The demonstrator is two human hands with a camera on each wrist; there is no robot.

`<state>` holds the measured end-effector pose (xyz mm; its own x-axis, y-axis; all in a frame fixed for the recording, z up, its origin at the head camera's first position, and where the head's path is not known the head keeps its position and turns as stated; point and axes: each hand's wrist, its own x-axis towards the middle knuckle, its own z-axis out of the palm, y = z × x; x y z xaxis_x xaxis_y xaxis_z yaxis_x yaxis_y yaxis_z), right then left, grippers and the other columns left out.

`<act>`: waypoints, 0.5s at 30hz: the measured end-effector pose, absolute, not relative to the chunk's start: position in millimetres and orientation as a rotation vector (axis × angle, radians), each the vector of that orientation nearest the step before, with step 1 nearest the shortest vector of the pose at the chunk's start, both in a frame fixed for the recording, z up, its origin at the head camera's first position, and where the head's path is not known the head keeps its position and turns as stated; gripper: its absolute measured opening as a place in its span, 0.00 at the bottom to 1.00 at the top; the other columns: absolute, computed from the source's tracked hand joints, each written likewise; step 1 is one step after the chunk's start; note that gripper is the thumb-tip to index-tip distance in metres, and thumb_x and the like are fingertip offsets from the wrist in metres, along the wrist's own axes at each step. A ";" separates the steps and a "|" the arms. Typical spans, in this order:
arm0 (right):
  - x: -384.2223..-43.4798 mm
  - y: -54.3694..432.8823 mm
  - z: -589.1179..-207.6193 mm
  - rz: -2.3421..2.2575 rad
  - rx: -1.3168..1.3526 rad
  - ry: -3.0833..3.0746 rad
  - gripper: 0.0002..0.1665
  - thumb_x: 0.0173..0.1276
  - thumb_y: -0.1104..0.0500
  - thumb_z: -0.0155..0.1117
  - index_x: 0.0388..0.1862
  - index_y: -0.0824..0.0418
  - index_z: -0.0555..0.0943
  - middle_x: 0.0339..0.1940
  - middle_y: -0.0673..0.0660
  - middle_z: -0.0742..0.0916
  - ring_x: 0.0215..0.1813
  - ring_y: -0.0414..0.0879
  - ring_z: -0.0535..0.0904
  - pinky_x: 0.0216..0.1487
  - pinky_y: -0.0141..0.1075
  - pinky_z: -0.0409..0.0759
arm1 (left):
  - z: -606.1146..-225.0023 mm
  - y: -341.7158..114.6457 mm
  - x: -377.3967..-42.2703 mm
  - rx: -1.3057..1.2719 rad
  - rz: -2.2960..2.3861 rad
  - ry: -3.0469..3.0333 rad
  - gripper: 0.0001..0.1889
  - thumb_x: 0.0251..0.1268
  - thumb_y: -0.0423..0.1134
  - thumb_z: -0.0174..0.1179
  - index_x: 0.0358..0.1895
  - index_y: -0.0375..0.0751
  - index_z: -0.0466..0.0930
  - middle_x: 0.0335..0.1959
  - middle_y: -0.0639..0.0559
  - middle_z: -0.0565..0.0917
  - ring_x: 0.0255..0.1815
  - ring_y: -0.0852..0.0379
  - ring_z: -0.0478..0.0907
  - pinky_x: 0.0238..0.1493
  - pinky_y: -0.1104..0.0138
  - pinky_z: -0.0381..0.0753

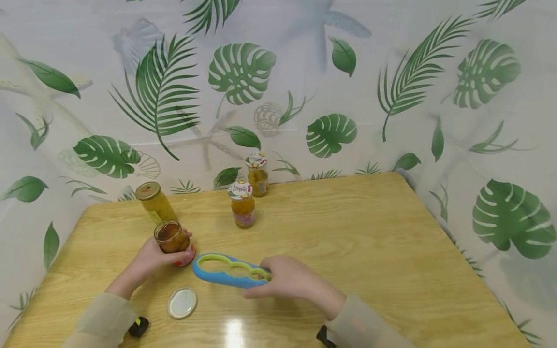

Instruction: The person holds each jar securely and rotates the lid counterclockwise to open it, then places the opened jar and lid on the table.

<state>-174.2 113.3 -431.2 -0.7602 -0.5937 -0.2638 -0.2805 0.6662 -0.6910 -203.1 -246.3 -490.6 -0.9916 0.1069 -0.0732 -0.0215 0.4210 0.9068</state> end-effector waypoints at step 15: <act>-181.7 125.3 -426.9 -0.802 -0.811 2.602 0.26 0.59 0.40 0.83 0.37 0.55 0.80 0.23 0.44 0.75 0.25 0.36 0.67 0.28 0.29 0.65 | -489.8 -248.3 -202.8 0.068 1.632 2.563 0.33 0.59 0.35 0.79 0.67 0.32 0.78 0.60 0.38 0.87 0.52 0.69 0.80 0.61 0.77 0.75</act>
<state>-181.7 125.3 -426.9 -0.7957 -0.5949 -0.1135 -0.4280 0.6849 -0.5897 -202.8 -248.3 -489.8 -0.9937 0.0930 -0.0624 -0.0172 0.4238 0.9056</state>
